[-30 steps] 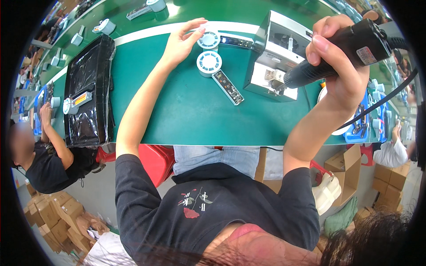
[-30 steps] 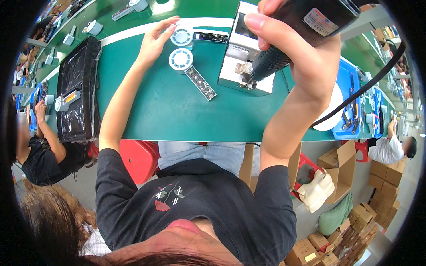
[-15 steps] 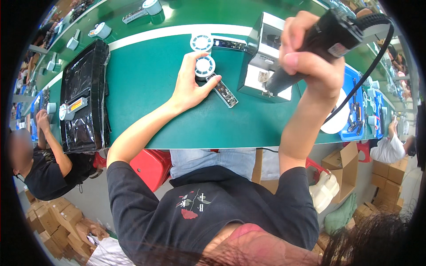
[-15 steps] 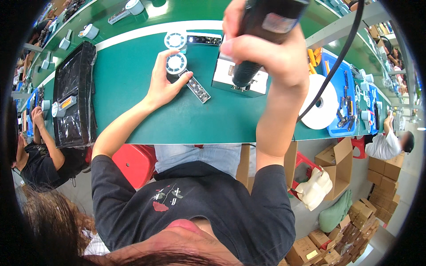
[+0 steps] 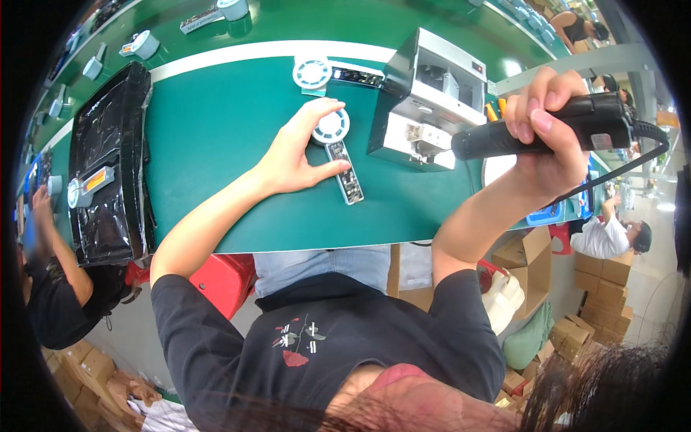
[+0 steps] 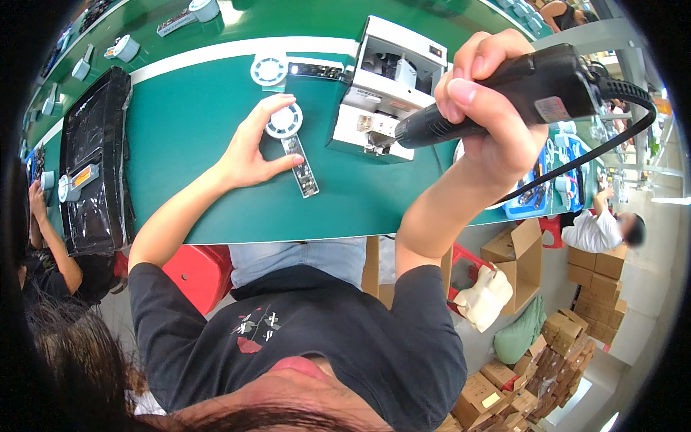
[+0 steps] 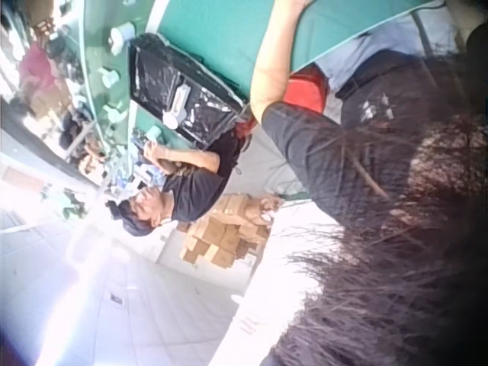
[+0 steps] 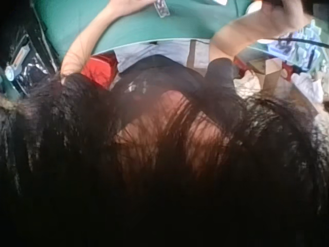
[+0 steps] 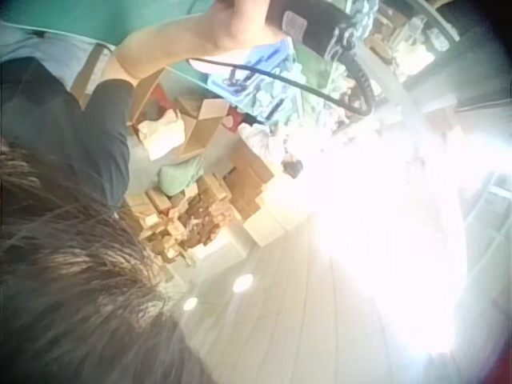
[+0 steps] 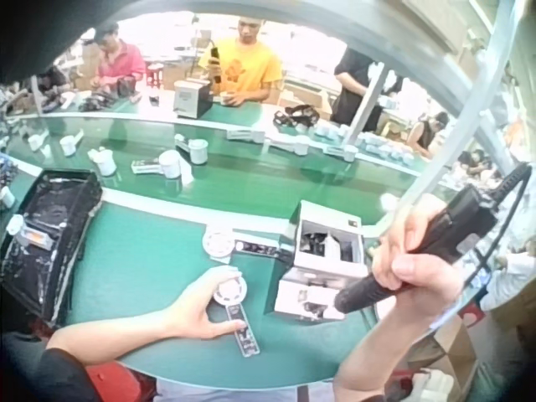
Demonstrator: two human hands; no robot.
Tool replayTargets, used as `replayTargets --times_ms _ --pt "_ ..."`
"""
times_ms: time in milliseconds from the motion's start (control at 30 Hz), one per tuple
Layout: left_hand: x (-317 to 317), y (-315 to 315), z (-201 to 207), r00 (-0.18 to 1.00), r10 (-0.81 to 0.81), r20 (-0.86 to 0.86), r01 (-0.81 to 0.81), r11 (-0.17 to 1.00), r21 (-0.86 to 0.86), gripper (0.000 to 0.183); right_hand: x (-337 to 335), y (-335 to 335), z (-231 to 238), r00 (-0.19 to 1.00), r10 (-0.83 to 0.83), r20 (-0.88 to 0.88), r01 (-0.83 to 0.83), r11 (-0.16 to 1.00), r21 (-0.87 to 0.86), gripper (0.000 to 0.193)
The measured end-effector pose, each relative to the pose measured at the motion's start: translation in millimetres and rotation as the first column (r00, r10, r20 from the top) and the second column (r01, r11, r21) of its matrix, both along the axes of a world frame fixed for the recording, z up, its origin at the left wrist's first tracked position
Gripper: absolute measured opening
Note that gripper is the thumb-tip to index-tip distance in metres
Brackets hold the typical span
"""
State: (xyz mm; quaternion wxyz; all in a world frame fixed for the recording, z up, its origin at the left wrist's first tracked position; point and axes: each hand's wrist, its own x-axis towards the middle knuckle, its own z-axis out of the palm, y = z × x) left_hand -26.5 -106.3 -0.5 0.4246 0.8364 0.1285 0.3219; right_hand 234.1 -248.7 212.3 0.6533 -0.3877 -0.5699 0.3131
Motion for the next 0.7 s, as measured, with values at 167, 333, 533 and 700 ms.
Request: replayTargets --times_ms 167,333,533,700 --pt "1.3 -2.6 3.8 0.999 0.021 -0.045 -0.020 1.000 0.021 0.093 4.3 25.3 -16.8 0.999 0.050 -0.019 -0.051 0.999 -0.012 0.022" --pt "-6.5 -22.6 10.4 0.991 0.108 -0.080 -0.119 0.981 -0.150 0.104 -0.1 37.9 -26.9 0.929 0.366 -0.048 -0.368 0.929 -0.042 0.020" --pt "-3.4 -21.1 0.5 0.997 0.080 -0.010 -0.081 0.987 -0.140 0.106 -57.1 45.6 -35.4 0.966 0.219 -0.137 -0.215 0.976 0.048 0.024" --pt "-2.2 -19.2 -1.1 0.996 0.082 0.029 -0.079 0.992 -0.095 0.102 -81.1 56.0 -50.5 0.971 0.139 -0.197 -0.138 0.990 0.016 0.023"
